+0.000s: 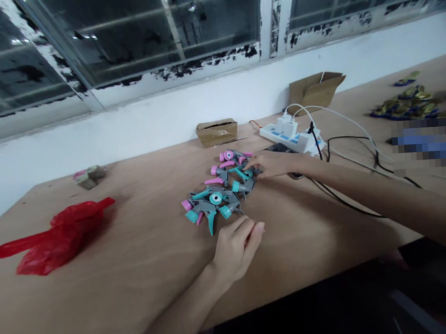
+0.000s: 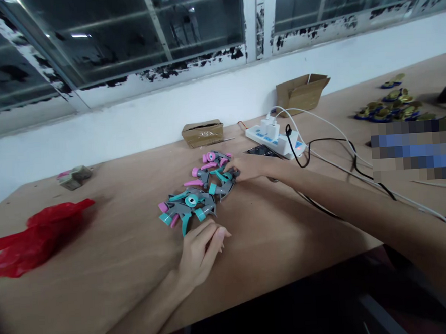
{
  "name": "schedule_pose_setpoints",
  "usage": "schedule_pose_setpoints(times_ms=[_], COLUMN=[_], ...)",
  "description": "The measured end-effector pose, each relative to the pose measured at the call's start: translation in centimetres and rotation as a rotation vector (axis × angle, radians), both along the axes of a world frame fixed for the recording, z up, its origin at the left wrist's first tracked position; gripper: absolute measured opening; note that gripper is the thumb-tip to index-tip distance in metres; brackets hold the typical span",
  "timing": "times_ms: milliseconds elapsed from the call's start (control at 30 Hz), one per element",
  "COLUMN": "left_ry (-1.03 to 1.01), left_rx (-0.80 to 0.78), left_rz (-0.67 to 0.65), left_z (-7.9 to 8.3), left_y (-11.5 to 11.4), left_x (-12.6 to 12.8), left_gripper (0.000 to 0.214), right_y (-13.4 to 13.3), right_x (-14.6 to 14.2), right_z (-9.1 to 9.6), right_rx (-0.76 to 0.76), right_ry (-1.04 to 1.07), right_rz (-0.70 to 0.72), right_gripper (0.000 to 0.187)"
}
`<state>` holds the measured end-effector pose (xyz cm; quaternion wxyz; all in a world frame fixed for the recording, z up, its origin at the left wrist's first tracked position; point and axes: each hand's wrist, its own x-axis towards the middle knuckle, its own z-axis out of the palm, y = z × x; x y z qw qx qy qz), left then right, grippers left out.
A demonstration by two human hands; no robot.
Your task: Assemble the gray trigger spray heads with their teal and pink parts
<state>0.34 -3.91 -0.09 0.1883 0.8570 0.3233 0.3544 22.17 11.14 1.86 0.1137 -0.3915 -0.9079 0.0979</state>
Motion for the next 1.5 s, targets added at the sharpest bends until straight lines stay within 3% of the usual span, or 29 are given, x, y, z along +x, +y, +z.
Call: schedule_pose_setpoints(times_ms=[233,400,500,667,833,967,1067,1200,1367,1500], left_ry=[0.012,0.027,0.044,0.106,0.061,-0.075,-0.152,-0.016,0.048,0.016], left_rx=[-0.01,0.007,0.007,-0.049,-0.039,0.009,-0.06,-0.241,-0.289,-0.278], left_rz=[0.0,-0.012,-0.015,0.014,0.079,0.163,0.183,0.069,0.048,0.09], left_z=[0.0,0.0,0.0,-0.3,-0.5,0.2,0.7,0.5,-0.2,-0.3], left_y=[0.1,0.0,0.0,0.4,0.6,0.4,0.3,0.2,0.3,0.3], left_x=[0.0,0.0,0.1,0.3,0.3,0.1,0.2,0.5,0.7,0.7], left_gripper=[0.032,0.031,0.033,0.022,0.013,0.011,0.013,0.013,0.016,0.018], right_y=[0.7,0.1,-0.6,-1.6,-4.9,-9.1,-11.6,-13.4,-13.5,-13.0], right_x=[-0.1,0.1,0.3,1.3,2.2,1.1,-0.3,-1.3,-0.9,-1.0], right_z=[-0.8,-0.4,-0.6,-0.5,1.7,2.7,2.0,-0.4,-2.7,-3.2], right_rx=[0.011,-0.047,-0.067,0.003,0.088,0.063,0.097,0.107,0.034,0.108], right_ry=[0.049,0.02,0.019,0.084,0.231,0.319,0.313,0.313,0.398,0.366], right_rz=[-0.006,0.038,0.071,-0.014,-0.112,-0.028,0.003,-0.02,-0.03,-0.017], right_gripper=[0.025,0.037,0.035,0.035,0.037,0.034,0.031,0.024,0.023,0.026])
